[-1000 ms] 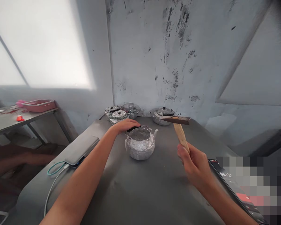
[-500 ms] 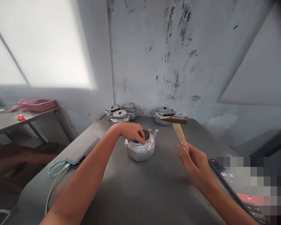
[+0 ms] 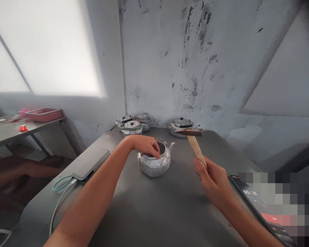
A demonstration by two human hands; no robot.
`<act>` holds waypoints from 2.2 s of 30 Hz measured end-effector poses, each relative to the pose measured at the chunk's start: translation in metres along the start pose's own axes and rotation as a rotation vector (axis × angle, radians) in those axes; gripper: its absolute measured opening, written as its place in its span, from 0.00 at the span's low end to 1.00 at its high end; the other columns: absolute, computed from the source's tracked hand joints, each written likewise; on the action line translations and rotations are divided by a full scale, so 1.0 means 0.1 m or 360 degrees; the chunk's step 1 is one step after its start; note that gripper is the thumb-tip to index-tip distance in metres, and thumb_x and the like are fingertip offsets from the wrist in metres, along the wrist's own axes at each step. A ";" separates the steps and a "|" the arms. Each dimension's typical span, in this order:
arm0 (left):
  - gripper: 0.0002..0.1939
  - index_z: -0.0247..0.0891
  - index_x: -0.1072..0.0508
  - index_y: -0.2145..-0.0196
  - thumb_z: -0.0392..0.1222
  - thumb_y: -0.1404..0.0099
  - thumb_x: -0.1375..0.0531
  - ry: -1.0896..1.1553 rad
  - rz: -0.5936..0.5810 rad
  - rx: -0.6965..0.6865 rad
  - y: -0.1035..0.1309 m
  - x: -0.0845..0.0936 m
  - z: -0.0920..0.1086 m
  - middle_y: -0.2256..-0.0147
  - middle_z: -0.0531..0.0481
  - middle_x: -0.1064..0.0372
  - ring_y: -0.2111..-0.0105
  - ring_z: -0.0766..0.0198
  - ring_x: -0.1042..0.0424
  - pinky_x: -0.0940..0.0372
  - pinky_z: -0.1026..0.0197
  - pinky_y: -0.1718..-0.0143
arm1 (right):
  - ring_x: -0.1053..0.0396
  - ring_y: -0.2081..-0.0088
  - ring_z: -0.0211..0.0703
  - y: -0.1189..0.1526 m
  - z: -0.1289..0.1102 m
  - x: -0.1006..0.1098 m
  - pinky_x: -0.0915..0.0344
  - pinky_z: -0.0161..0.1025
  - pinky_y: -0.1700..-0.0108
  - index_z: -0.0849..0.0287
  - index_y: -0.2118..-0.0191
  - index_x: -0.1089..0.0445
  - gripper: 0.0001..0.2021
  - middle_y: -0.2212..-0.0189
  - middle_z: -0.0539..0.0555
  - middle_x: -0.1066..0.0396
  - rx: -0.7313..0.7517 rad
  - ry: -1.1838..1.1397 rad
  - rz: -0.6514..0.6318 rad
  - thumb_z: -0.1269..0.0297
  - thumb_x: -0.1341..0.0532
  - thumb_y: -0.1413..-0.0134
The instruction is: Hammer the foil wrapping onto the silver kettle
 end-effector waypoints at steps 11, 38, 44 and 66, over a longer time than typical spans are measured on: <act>0.11 0.41 0.22 0.71 0.51 0.44 0.37 -0.0056 0.0017 0.0038 -0.02 0.00 -0.04 0.74 0.50 0.31 0.76 0.64 0.37 0.45 0.63 0.75 | 0.55 0.78 0.34 0.00 -0.01 -0.01 0.56 0.35 0.77 0.54 0.76 0.53 0.22 0.81 0.44 0.56 -0.0024 0.0027 -0.0024 0.47 0.51 0.34; 0.14 0.40 0.22 0.68 0.52 0.39 0.40 0.0001 0.0093 0.0029 0.04 0.07 0.01 0.70 0.48 0.27 0.72 0.62 0.31 0.41 0.64 0.72 | 0.56 0.78 0.34 0.00 0.06 -0.05 0.56 0.36 0.75 0.55 0.75 0.53 0.23 0.80 0.44 0.55 -0.0105 0.0040 -0.0078 0.44 0.52 0.35; 0.14 0.40 0.23 0.68 0.53 0.39 0.40 -0.0107 0.0033 -0.0005 -0.04 0.01 0.01 0.74 0.51 0.32 0.76 0.65 0.38 0.43 0.63 0.73 | 0.56 0.77 0.34 0.00 0.06 -0.05 0.57 0.36 0.74 0.55 0.75 0.54 0.24 0.80 0.44 0.56 -0.0108 0.0089 -0.0071 0.44 0.52 0.35; 0.35 0.40 0.30 0.45 0.64 0.44 0.37 -0.0507 0.0903 0.0139 -0.02 0.58 -0.54 0.49 0.43 0.28 0.52 0.51 0.28 0.35 0.58 0.56 | 0.56 0.77 0.34 0.00 0.09 -0.08 0.57 0.35 0.75 0.55 0.75 0.54 0.24 0.80 0.44 0.57 -0.0152 0.0063 -0.0105 0.44 0.51 0.35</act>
Point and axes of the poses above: each hand's wrist, its own y-axis away from the middle knuckle, its own x-axis out of the back of the hand, z = x × y, the point moved 9 cm from there along -y, towards the middle knuckle
